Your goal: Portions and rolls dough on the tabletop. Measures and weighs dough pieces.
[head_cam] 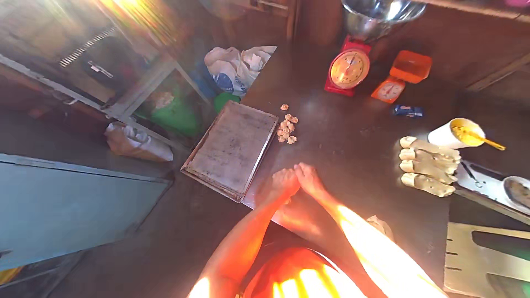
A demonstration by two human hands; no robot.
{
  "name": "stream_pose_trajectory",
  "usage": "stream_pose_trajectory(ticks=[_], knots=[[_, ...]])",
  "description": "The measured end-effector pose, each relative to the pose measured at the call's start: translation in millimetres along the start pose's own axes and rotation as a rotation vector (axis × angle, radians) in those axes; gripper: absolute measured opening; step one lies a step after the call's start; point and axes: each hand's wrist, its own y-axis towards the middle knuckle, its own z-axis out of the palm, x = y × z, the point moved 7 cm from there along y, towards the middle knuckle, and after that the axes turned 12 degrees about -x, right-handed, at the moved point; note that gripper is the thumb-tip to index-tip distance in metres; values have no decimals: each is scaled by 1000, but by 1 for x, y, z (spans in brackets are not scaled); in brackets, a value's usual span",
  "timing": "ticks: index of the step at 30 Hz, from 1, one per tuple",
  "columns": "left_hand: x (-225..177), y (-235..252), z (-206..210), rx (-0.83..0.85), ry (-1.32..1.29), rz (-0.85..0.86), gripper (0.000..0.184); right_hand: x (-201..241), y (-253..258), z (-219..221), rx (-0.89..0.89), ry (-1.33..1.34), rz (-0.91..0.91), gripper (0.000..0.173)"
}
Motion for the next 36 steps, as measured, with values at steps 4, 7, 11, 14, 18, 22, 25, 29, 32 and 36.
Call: stream_pose_trajectory(ticks=[4,7,11,14,18,22,25,29,32,36], knots=[[77,18,17,85,-87,-304,53,48,-89,30,99,178,-258,36],[76,34,-2,-31,-278,-216,48,68,-47,-10,-59,104,-238,40],[29,13,9,-121,-541,103,98,3,0,11,17,0,-127,60],[20,-7,26,62,-677,123,54,-15,-40,9,-114,123,-181,38],[6,-15,26,174,-600,0,30,3,-46,-19,-242,31,-390,35],[-21,-1,-12,-6,-140,-22,46,-2,8,-27,-73,-92,-108,45],[-4,3,1,60,96,25,49,-5,-12,-4,12,51,16,40],[67,30,6,89,-24,-297,55,56,-82,21,97,225,-274,35],[58,34,-7,-9,-236,-175,49,63,-17,-26,-18,133,-177,41],[22,13,7,-49,-521,129,89,1,2,5,-7,45,-167,54]])
